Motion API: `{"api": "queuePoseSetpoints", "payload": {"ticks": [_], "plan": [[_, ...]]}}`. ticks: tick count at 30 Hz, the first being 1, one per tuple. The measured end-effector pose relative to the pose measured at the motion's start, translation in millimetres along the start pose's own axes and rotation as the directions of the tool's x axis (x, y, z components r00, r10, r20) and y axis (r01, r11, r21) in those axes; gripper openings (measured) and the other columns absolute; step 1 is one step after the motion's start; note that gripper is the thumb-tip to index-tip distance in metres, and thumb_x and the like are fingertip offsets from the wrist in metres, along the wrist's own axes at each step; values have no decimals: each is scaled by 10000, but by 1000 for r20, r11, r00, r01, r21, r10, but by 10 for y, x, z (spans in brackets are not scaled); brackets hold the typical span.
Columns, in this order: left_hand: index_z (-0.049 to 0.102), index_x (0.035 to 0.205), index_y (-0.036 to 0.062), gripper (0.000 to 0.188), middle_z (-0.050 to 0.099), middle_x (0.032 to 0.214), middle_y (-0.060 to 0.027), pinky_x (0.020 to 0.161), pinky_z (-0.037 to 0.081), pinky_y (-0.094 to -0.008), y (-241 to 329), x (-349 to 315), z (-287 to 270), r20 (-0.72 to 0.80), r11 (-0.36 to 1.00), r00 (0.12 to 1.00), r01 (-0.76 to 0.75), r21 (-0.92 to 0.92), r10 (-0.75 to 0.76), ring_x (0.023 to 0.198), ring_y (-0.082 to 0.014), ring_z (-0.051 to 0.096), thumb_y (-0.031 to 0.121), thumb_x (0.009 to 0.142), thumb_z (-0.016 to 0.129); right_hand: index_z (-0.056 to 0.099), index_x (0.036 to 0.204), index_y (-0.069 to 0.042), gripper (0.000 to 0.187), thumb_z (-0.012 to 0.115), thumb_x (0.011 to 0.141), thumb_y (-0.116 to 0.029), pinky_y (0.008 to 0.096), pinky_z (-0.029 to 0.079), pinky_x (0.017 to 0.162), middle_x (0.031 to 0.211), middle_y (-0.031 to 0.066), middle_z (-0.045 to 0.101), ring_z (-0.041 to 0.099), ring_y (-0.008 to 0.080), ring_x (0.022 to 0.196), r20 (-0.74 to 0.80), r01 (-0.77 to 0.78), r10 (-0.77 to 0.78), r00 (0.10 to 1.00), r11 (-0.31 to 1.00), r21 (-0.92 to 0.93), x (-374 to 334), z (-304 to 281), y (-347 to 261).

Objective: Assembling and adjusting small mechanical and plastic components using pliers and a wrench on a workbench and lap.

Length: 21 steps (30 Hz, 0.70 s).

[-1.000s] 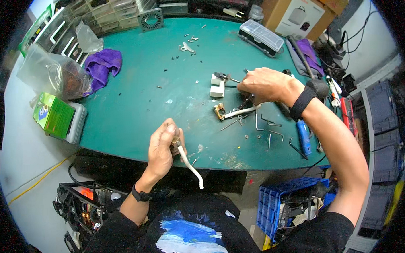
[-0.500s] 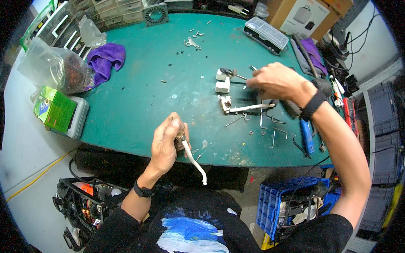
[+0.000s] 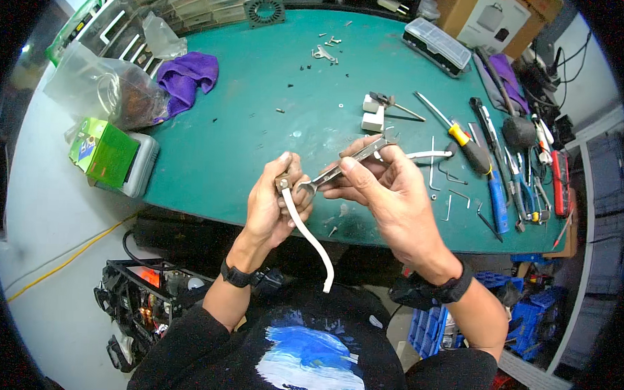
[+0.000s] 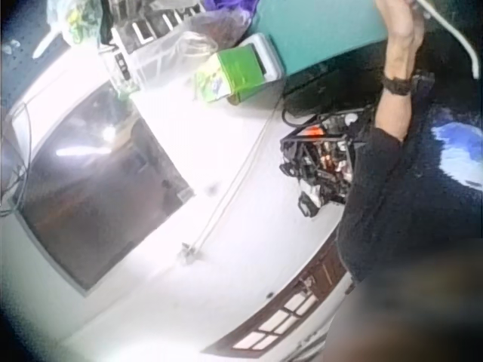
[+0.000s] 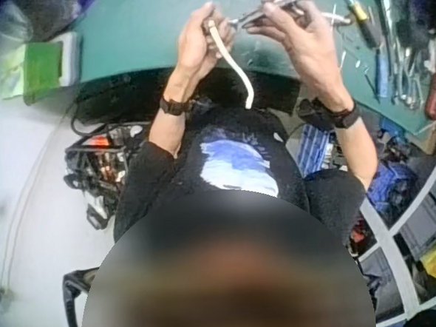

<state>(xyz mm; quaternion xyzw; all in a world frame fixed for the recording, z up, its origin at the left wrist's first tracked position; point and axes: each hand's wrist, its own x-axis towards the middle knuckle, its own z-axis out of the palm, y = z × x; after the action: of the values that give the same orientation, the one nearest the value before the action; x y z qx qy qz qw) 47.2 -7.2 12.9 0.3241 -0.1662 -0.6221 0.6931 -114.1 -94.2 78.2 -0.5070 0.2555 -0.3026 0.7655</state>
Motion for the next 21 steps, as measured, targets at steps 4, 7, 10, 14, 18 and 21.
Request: {"api": "queuePoseSetpoints", "payload": {"ticks": [4, 7, 10, 14, 18, 21], "plan": [[447, 784, 131, 416, 344, 548, 50, 417, 369, -243, -10, -27, -41, -32, 996, 999, 10, 88, -8, 441, -87, 378, 443, 1056, 404, 496, 1191, -8, 224, 574, 1014, -122, 379, 612, 854, 1070, 165, 652, 708, 269, 962, -13, -8, 10, 1000, 987, 158, 30, 80, 124], [505, 836, 122, 396, 364, 560, 50, 415, 376, -240, -23, -43, -75, -29, 998, 1000, 2, 68, 0, 441, -82, 393, 448, 1049, 430, 487, 1200, -24, 224, 565, 1019, -130, 383, 616, 859, 1077, 165, 648, 710, 293, 979, -2, -25, 26, 1000, 984, 175, 23, 130, 166], [528, 861, 117, 393, 376, 563, 50, 416, 381, -239, -17, -55, -42, -72, 998, 997, 22, 61, -17, 440, -78, 397, 457, 1041, 447, 480, 1197, -23, 218, 555, 1024, -132, 388, 618, 871, 1084, 165, 648, 709, 304, 991, -21, -13, 17, 1000, 983, 182, 11, 156, 234], [531, 868, 115, 396, 385, 564, 54, 421, 389, -237, -4, -63, -48, -92, 998, 995, 31, 57, -25, 435, -70, 386, 472, 1029, 475, 473, 1195, -21, 214, 549, 1026, -130, 390, 621, 872, 1090, 155, 646, 711, 303, 989, -35, -17, 26, 999, 971, 239, -34, 238, 255], [530, 867, 116, 382, 384, 566, 56, 421, 388, -233, 2, -79, -68, -58, 998, 997, 54, 10, -53, 434, -66, 379, 464, 1020, 498, 475, 1190, -22, 220, 563, 1020, -131, 380, 622, 859, 1095, 141, 641, 715, 295, 978, -46, -53, 66, 997, 969, 241, -36, 224, 289], [523, 855, 120, 370, 384, 568, 54, 419, 380, -232, 30, -86, -29, -104, 994, 990, 104, 40, -99, 437, -61, 374, 455, 1013, 515, 476, 1193, -24, 232, 575, 1015, -135, 371, 624, 848, 1091, 133, 638, 717, 289, 974, -8, -76, 79, 997, 978, 196, 20, 156, 291]]}}
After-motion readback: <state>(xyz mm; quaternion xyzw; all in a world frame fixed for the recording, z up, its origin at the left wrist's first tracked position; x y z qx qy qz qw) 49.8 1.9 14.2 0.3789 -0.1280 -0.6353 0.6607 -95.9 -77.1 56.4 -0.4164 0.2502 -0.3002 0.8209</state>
